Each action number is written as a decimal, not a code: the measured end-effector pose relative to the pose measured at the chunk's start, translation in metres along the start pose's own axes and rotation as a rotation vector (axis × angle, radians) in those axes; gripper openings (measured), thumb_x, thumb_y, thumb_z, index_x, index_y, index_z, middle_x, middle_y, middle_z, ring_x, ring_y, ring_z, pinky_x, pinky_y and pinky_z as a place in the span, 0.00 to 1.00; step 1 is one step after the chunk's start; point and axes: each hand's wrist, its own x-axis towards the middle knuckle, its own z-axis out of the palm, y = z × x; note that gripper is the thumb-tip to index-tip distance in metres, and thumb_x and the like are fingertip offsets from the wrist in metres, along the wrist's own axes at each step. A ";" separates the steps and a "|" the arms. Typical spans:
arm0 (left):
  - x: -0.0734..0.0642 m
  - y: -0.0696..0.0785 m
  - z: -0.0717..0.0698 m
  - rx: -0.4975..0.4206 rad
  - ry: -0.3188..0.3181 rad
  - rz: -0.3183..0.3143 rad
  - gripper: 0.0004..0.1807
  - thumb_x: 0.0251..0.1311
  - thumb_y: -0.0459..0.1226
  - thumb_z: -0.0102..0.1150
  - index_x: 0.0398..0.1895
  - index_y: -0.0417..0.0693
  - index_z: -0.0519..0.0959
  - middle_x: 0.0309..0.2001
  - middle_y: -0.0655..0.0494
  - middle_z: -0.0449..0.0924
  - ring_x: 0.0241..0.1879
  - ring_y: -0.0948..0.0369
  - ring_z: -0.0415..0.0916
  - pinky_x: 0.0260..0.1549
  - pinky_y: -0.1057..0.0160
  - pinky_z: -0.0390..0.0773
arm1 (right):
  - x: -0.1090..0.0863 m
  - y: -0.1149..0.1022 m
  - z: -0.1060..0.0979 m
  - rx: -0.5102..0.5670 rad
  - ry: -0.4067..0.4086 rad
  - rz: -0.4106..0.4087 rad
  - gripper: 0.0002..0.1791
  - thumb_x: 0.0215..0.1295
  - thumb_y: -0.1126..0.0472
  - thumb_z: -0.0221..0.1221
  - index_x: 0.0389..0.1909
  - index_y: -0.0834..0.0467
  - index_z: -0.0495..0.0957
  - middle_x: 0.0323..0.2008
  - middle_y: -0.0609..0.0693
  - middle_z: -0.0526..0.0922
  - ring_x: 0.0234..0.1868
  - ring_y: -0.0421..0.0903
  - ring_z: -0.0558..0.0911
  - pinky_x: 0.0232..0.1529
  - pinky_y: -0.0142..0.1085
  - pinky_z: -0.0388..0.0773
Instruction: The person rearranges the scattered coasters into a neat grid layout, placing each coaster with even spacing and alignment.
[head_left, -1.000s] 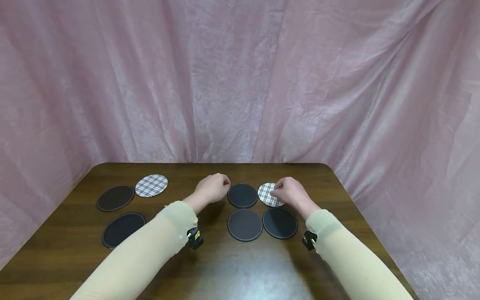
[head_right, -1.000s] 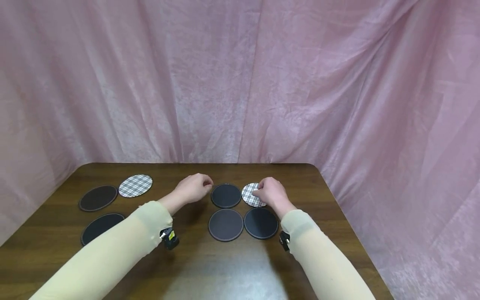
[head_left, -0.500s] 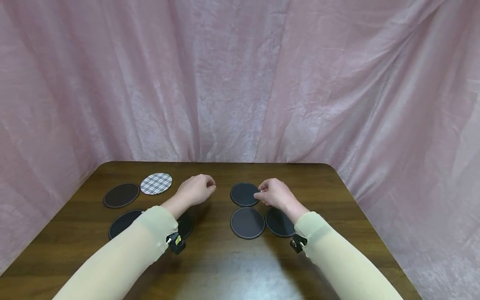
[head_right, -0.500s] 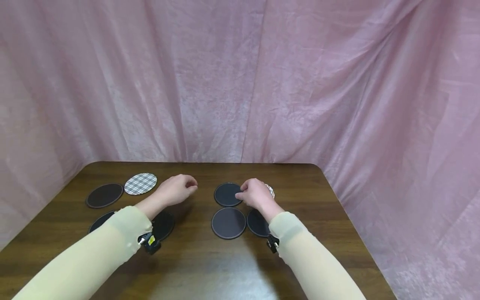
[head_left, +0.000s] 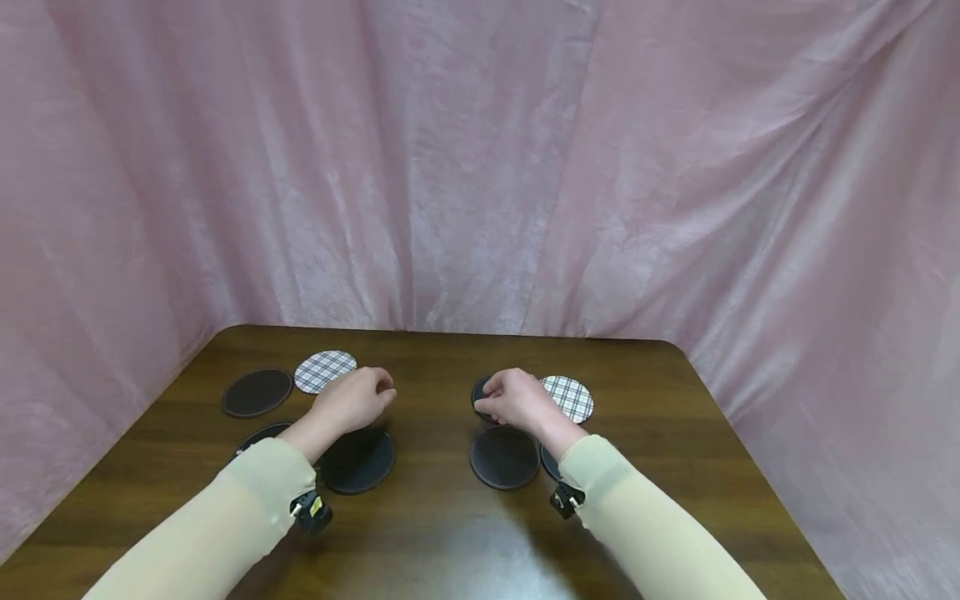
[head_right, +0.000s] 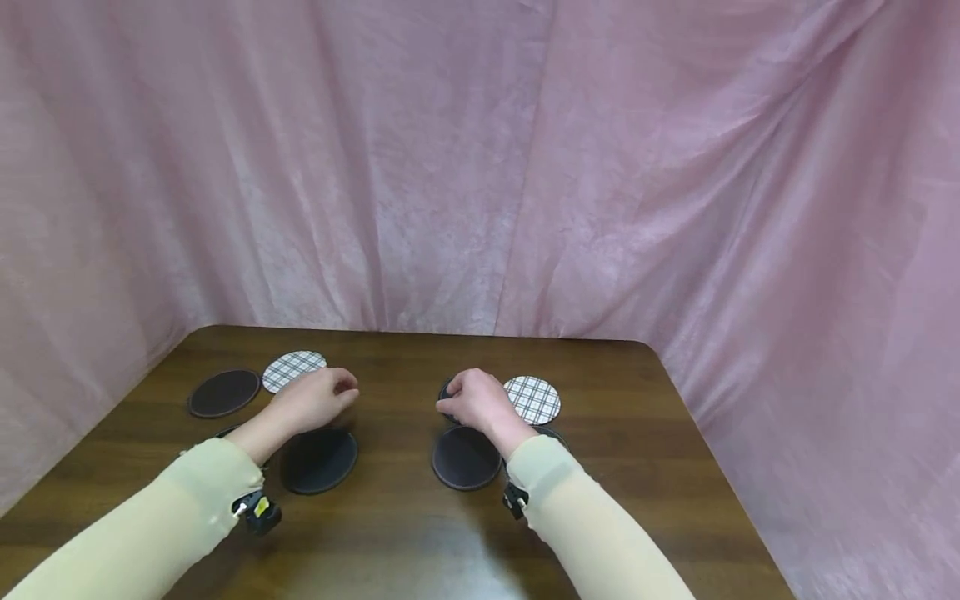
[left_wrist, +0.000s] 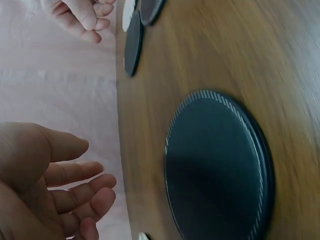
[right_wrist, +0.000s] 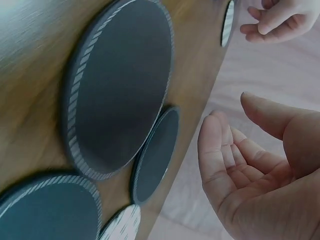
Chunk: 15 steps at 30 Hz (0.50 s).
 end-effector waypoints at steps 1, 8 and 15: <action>-0.001 -0.003 -0.001 -0.002 -0.002 -0.008 0.15 0.78 0.41 0.63 0.57 0.41 0.87 0.52 0.45 0.89 0.48 0.47 0.86 0.49 0.42 0.83 | 0.001 -0.002 0.002 -0.007 0.002 -0.004 0.17 0.70 0.61 0.73 0.53 0.67 0.87 0.31 0.51 0.90 0.28 0.43 0.88 0.36 0.36 0.85; -0.010 -0.024 -0.008 0.040 0.014 -0.046 0.16 0.78 0.40 0.63 0.58 0.39 0.86 0.53 0.42 0.89 0.51 0.43 0.86 0.49 0.39 0.83 | 0.009 -0.019 0.012 -0.029 -0.020 -0.027 0.18 0.70 0.58 0.74 0.54 0.65 0.87 0.30 0.46 0.89 0.27 0.39 0.88 0.41 0.35 0.84; -0.016 -0.037 -0.014 0.101 0.034 -0.102 0.20 0.78 0.43 0.62 0.63 0.40 0.85 0.61 0.38 0.86 0.60 0.34 0.82 0.53 0.29 0.78 | 0.013 -0.033 0.019 -0.008 -0.052 -0.044 0.20 0.71 0.58 0.73 0.56 0.66 0.86 0.34 0.48 0.90 0.30 0.40 0.89 0.41 0.36 0.86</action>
